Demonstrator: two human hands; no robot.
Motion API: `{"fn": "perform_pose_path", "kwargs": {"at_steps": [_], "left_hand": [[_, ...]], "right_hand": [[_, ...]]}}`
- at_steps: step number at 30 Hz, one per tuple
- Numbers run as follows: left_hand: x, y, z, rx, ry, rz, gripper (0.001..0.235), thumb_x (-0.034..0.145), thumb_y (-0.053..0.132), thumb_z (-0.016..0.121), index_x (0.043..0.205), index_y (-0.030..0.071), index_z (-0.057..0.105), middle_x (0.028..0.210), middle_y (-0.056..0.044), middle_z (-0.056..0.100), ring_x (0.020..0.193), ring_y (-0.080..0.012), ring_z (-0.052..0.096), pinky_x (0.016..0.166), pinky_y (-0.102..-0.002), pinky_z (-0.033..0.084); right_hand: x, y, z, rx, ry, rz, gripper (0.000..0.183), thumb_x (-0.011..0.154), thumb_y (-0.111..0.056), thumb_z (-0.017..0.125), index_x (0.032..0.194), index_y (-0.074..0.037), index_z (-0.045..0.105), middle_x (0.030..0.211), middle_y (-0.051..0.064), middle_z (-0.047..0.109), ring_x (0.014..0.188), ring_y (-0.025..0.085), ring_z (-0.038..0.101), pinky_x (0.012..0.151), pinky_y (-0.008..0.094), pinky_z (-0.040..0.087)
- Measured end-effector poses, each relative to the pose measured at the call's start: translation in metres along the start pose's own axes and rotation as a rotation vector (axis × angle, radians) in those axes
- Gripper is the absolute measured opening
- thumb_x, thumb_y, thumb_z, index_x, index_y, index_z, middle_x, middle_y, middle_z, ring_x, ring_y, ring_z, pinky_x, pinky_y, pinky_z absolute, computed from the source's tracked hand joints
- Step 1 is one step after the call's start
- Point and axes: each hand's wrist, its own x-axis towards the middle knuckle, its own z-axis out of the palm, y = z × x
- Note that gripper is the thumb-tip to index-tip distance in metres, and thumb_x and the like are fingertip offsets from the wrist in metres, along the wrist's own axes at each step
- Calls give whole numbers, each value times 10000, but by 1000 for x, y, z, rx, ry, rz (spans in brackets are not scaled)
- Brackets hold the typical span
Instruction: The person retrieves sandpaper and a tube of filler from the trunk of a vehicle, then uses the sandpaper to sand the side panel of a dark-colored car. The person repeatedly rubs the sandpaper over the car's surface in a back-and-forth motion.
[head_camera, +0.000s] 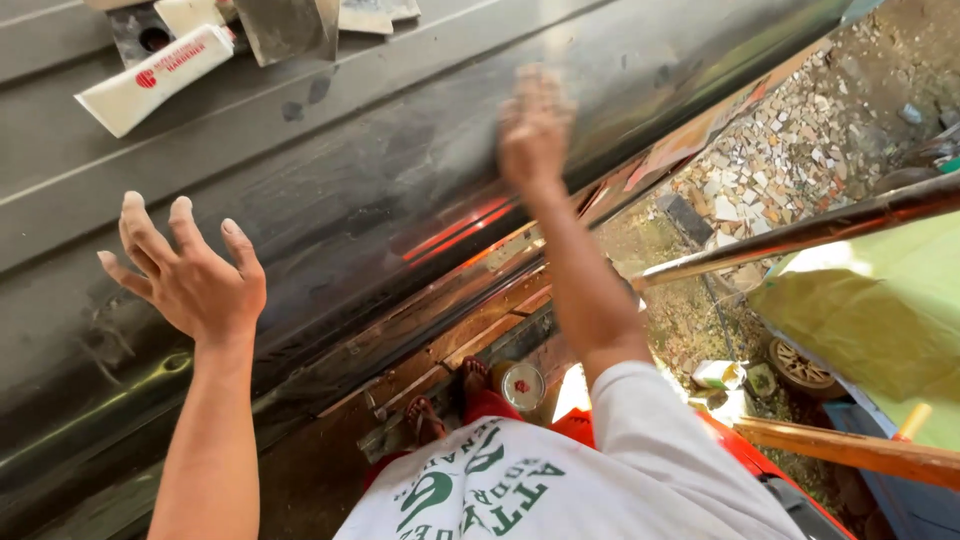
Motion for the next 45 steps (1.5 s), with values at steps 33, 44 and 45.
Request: {"fn": "perform_pose_path", "kwargs": {"at_steps": [33,44,45], "left_hand": [[-1,1,7,111,43,73,366,1097,180,623,1252,-142,700,1501,-321,441,1344,-505,472,1043,-707,195],[-8,-13,21,209,59,126,405,1152,232,627,1254,-140,752,1480,-290,494,1274,-485,512,1059,-626,219],[-9,-13,20,240,63,161,380,1167,231,649,1253,-127,746,1463,-282,502,1256,-472,516,1054,-591,229]], "right_hand": [[-31,46,25,84,165,-68,540,1089,-418,349,1584,-208,304,1664,7,243,1566,223,167,1248,608,84],[-54,48,8,169,81,-156,546,1059,-316,446,1584,-262,307,1659,-53,256,1571,191,166,1263,576,39],[-74,24,13,226,101,-254,598,1010,-221,569,1570,-228,359,1653,-4,298,1584,255,142,1275,600,22]]}}
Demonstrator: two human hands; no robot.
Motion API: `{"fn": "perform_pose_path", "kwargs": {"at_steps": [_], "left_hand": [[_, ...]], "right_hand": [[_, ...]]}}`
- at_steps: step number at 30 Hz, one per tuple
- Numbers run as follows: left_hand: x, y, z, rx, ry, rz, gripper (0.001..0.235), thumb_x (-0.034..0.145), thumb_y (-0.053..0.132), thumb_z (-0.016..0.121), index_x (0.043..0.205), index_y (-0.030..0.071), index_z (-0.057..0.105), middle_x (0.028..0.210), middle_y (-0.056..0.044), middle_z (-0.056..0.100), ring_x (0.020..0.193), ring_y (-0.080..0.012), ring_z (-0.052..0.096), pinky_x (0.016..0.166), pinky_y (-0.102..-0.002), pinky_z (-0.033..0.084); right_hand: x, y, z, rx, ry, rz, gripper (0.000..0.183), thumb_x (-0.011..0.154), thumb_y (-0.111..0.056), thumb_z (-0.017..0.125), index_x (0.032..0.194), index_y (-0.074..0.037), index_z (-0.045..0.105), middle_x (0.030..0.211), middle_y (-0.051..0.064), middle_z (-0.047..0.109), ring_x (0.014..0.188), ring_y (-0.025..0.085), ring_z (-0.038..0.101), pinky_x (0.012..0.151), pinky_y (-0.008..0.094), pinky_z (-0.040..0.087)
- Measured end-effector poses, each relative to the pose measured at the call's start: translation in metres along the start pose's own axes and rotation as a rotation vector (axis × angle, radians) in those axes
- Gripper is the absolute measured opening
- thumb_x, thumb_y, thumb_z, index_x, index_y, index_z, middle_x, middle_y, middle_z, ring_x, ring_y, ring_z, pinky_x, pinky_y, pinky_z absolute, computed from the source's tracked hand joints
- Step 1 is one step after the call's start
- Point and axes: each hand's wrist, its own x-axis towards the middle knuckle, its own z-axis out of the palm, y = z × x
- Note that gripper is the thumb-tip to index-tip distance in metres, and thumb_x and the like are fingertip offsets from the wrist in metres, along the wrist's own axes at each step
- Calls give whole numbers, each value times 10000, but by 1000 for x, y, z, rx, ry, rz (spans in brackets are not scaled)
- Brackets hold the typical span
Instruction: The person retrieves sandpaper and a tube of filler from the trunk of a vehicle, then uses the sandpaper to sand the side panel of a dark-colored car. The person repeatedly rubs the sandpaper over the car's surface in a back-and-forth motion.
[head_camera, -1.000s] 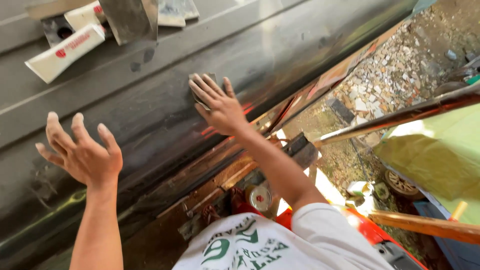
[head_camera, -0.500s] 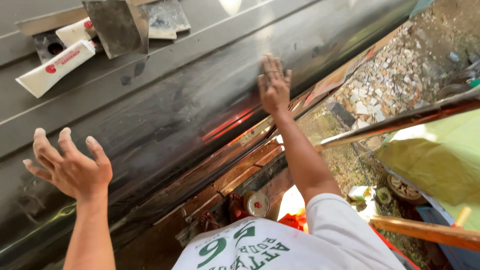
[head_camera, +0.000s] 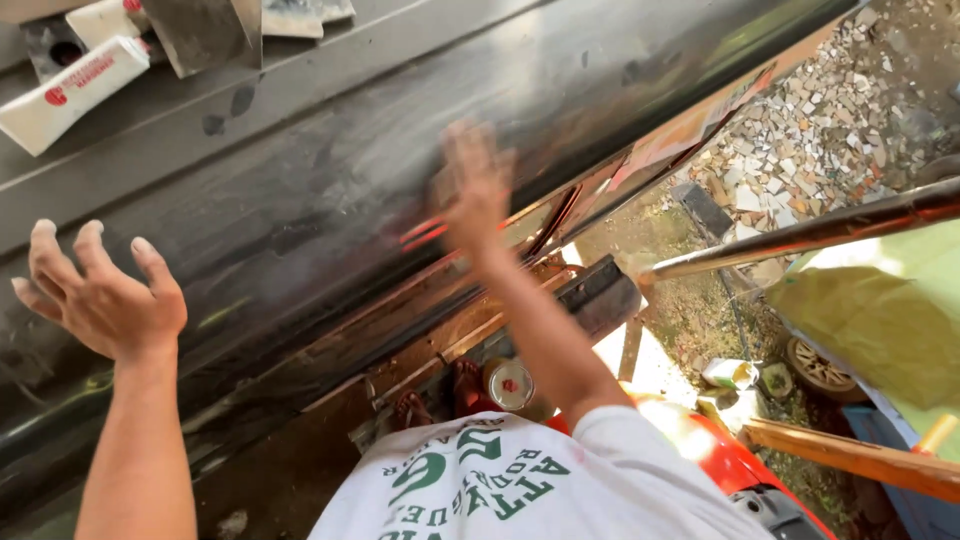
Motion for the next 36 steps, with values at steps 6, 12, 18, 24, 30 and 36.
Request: {"fn": "perform_pose_path", "kwargs": {"at_steps": [6,12,18,24,30,36], "left_hand": [[0,1,1,-49,-5,-71,436,1163,264,601,1262,-135,745,1487,-276,474,1293,-459,487,1073,-598,216],[4,6,-1,-72,61,-114,436,1096,267,578,1207,-120,744,1435,-277,521,1246,-439,525,1058,-584,272],[8,10,-8,-121,38,-157,453,1074,256,580,1236,-139,731,1439,-269,491,1259,-445,505,1056,-611,259],[9,11,-11,-154,27,-186,433,1054,231,592,1237,-144,711,1441,-278,472,1262,-464,504,1052,-644,249],[7,9,-8,-139,30,-169,436,1080,246,589,1240,-138,717,1438,-274,476,1260,-462,496,1050,-638,251],[10,9,-9,-109,64,-135,451,1107,269,554,1203,-135,731,1427,-266,495,1237,-449,529,1042,-588,277]], "right_hand": [[26,59,-44,-165,-101,48,689,926,-213,558,1568,-246,313,1646,-58,303,1536,153,267,1244,605,99],[16,14,-49,-178,-300,-237,882,763,-29,596,1559,-274,306,1648,-10,313,1543,223,238,1248,552,33],[2,-1,-41,-171,-289,-245,659,951,-118,527,1571,-156,307,1660,-29,238,1541,129,172,1274,488,71],[-1,-15,-40,71,-208,-109,746,911,124,414,1565,-190,240,1661,23,250,1562,217,172,1307,503,70],[21,-22,-70,57,-178,101,739,854,148,361,1532,-144,327,1640,53,286,1549,237,193,1296,485,110],[19,21,-52,-75,-216,35,693,891,4,499,1538,-189,342,1635,-44,314,1536,157,204,1269,499,108]]}}
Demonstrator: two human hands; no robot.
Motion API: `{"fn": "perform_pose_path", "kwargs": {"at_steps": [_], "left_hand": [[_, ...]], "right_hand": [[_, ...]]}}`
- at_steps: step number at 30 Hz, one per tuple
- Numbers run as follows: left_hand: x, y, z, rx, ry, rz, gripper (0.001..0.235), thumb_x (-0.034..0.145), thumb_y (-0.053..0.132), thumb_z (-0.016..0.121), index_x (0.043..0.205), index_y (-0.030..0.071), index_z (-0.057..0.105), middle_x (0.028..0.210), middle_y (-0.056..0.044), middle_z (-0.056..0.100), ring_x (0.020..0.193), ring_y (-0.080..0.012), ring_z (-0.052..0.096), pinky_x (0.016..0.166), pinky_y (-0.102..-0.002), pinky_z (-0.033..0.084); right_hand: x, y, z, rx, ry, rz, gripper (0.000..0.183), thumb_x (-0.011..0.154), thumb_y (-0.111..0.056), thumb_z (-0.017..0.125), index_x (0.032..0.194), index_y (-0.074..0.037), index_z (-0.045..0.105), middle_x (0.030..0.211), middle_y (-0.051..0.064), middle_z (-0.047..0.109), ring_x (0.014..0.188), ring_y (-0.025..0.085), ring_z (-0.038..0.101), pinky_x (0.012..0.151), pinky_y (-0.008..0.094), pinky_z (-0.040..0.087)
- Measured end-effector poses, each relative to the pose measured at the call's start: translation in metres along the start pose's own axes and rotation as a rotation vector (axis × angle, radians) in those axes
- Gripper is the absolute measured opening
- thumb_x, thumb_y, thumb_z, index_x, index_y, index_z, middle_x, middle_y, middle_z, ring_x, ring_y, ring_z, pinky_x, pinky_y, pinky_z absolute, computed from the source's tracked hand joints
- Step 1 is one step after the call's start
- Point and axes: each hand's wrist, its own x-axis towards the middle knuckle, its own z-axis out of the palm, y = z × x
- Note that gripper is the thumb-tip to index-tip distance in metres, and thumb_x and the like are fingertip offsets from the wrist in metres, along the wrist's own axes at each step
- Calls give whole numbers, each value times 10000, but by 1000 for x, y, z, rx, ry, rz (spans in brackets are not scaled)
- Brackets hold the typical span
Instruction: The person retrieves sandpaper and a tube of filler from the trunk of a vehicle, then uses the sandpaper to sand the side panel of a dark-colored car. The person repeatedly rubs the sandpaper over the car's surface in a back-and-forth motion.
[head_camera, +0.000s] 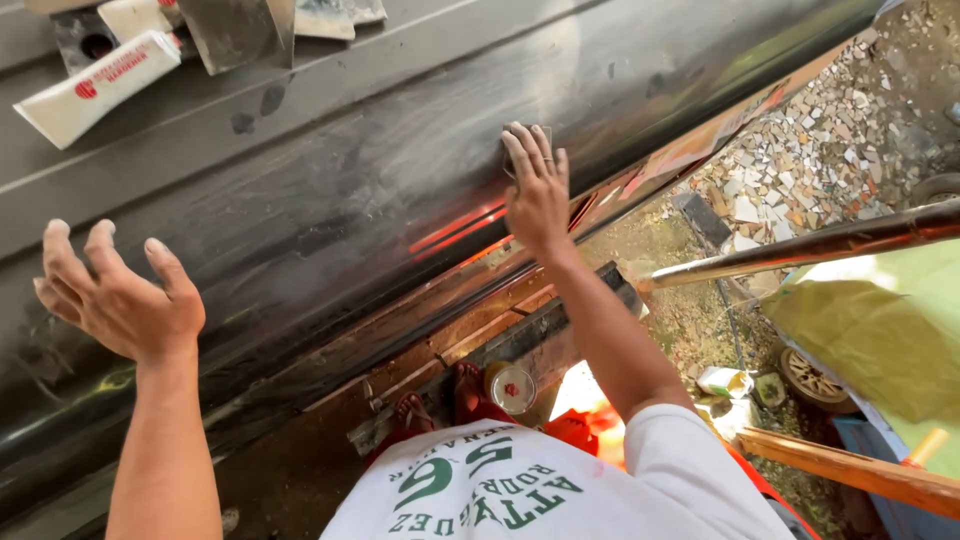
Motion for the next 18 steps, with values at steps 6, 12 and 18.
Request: {"fn": "perform_pose_path", "kwargs": {"at_steps": [6,12,18], "left_hand": [[-2,-2,1,0,4,-14,453,1095,280,568,1203,-130,728,1425,-258,486,1217,-472,506,1018,-606,286],[-6,-6,2,18,6,-16,443,1105,276,582,1201,-123,751,1456,-241,478,1232,-462,503,1034,-590,284],[-1,-1,0,5,-21,-24,448,1066,272,597,1204,-128,743,1474,-246,441,1238,-482,509,1033,-615,302]], "right_hand": [[11,4,-20,-12,-14,-98,665,890,86,419,1491,-199,407,1600,44,377,1516,250,278,1248,488,268],[-41,-62,31,-40,-97,-291,754,923,-121,647,1570,-211,272,1664,-33,221,1566,147,124,1306,470,-21],[-14,17,32,153,207,165,768,896,-86,442,1603,-219,173,1694,-56,123,1594,152,93,1326,463,51]]}}
